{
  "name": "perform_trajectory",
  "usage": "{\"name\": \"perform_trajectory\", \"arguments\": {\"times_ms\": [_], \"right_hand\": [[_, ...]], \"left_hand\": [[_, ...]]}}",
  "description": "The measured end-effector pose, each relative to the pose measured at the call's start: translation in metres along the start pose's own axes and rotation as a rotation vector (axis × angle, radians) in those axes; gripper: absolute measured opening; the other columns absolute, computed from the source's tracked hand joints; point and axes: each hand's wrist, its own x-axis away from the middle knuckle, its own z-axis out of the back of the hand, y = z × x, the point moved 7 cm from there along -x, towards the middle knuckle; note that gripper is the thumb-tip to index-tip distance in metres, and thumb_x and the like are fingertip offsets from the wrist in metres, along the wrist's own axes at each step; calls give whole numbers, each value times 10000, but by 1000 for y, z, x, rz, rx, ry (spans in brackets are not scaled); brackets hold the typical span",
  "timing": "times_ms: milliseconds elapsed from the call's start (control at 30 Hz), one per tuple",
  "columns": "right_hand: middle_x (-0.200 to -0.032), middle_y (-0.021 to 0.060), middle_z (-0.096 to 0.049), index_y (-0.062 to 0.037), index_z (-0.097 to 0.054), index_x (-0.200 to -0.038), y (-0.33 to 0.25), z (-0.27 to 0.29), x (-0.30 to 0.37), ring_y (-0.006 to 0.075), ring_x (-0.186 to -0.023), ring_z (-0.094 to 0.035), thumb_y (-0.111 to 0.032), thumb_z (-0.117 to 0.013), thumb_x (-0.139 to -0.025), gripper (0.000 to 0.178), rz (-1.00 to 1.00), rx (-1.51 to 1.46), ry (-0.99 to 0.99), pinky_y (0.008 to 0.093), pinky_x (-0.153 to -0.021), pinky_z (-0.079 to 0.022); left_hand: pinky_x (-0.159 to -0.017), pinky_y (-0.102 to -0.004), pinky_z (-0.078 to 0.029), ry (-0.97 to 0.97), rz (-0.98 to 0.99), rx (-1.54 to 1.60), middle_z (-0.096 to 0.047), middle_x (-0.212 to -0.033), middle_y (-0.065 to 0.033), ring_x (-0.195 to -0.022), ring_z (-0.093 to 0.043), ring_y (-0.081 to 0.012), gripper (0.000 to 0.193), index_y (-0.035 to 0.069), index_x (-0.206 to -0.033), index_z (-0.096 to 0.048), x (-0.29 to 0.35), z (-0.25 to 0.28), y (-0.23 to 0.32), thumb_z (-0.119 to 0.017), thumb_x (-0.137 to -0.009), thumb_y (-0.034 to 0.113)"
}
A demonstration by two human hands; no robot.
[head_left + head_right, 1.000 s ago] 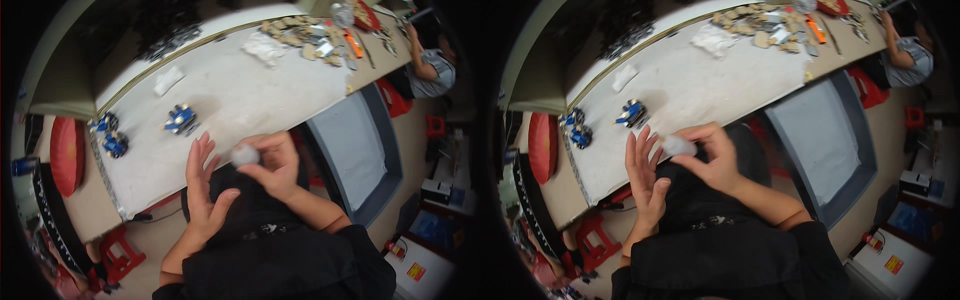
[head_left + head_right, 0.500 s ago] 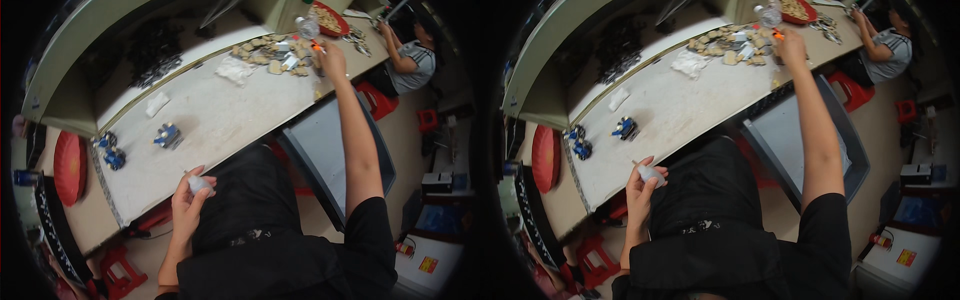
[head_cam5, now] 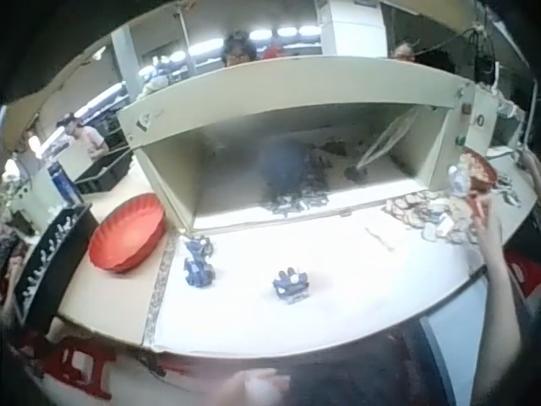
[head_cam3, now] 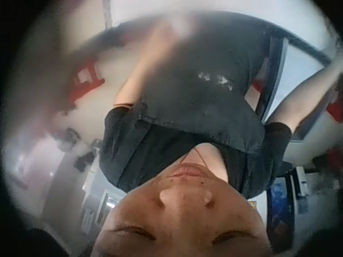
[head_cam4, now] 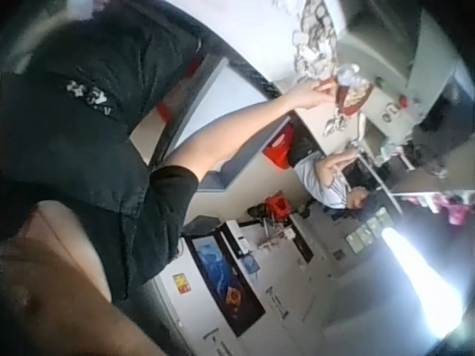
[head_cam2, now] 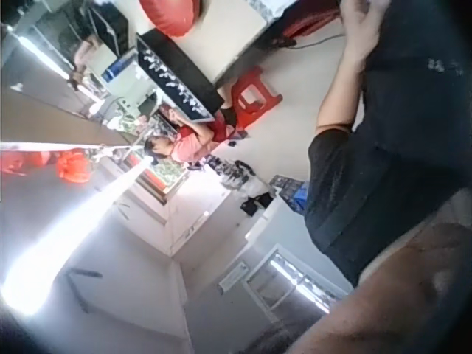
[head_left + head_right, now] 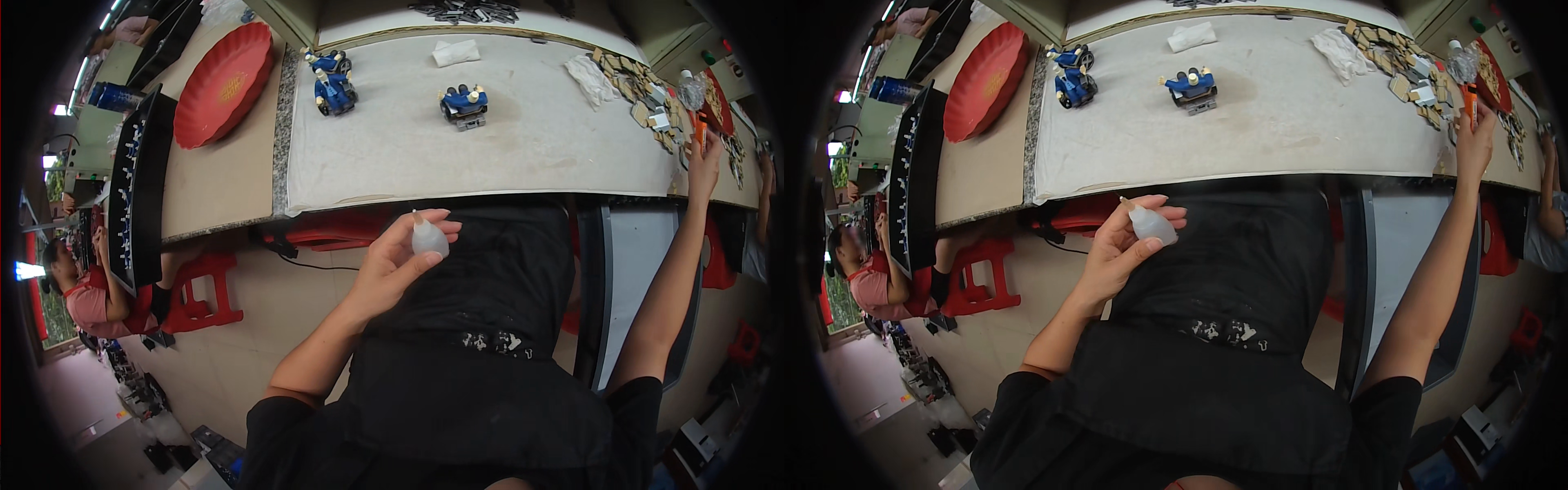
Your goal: The person assembles a toy robot model by gluing small plastic components onto it with a glue bottle.
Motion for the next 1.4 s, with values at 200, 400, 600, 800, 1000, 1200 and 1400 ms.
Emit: {"name": "perform_trajectory", "arguments": {"times_ms": [200, 400, 600, 800, 1000, 1200, 1400], "right_hand": [[-907, 78, -536, 9, -413, -1226, -155, -29, 143, 126, -739, -575, -129, -478, -916, 345, -135, -695, -234, 250, -636, -512], [-850, 71, -541, 5, -443, -1125, -248, -87, 266, 105, -703, -548, -136, -439, -919, 249, -312, -1081, -891, 221, -603, -501], [-723, 20, -499, -8, -528, -987, -274, -151, 334, 56, -592, -456, -365, -392, -937, 385, -329, -985, -1348, 203, -502, -403], [-577, -12, -457, -21, -552, -679, -294, -184, 356, 81, -535, -426, -471, -354, -917, 547, -205, -740, -1393, 226, -485, -341], [-574, 52, -485, 10, -488, -640, -301, -186, 359, 131, -534, -425, -392, -379, -901, 492, -9, -697, -1286, 297, -510, -347], [-582, 67, -483, 15, -483, -665, -303, -181, 356, 150, -540, -434, -362, -367, -905, 462, -3, -700, -1223, 314, -519, -357], [-560, 109, -508, -19, -503, -637, -302, -180, 355, 287, -536, -501, -393, -337, -904, 489, 4, -692, -1182, 393, -534, -368]], "left_hand": [[-965, -327, -387, 36, -80, 90, -517, -1215, -155, -1126, -507, -208, 407, -4, -1253, -406, -3, -1, 1, -537, -869, 32], [-840, -298, -481, 65, 95, 36, -560, -1136, -155, -994, -576, -198, 468, 28, -1307, -370, 15, 12, -16, -548, -879, 92], [-820, -277, -475, 141, 219, -85, -592, -1087, -121, -931, -588, -148, 438, 34, -1288, -402, 56, 24, -28, -551, -878, 77], [-819, -283, -487, 216, 297, 3, -608, -1072, -132, -916, -603, -154, 411, 25, -1251, -424, 81, 27, -53, -567, -870, 83], [-819, -286, -490, 243, 305, 42, -607, -1068, -137, -910, -605, -156, 400, 17, -1237, -429, 82, 29, -57, -570, -869, 80], [-804, -278, -492, 234, 312, 28, -609, -1060, -135, -903, -605, -152, 397, 12, -1234, -430, 82, 30, -57, -571, -868, 81], [-799, -278, -492, 238, 304, 34, -608, -1056, -135, -895, -604, -149, 400, 13, -1234, -430, 81, 29, -59, -573, -869, 89]]}}
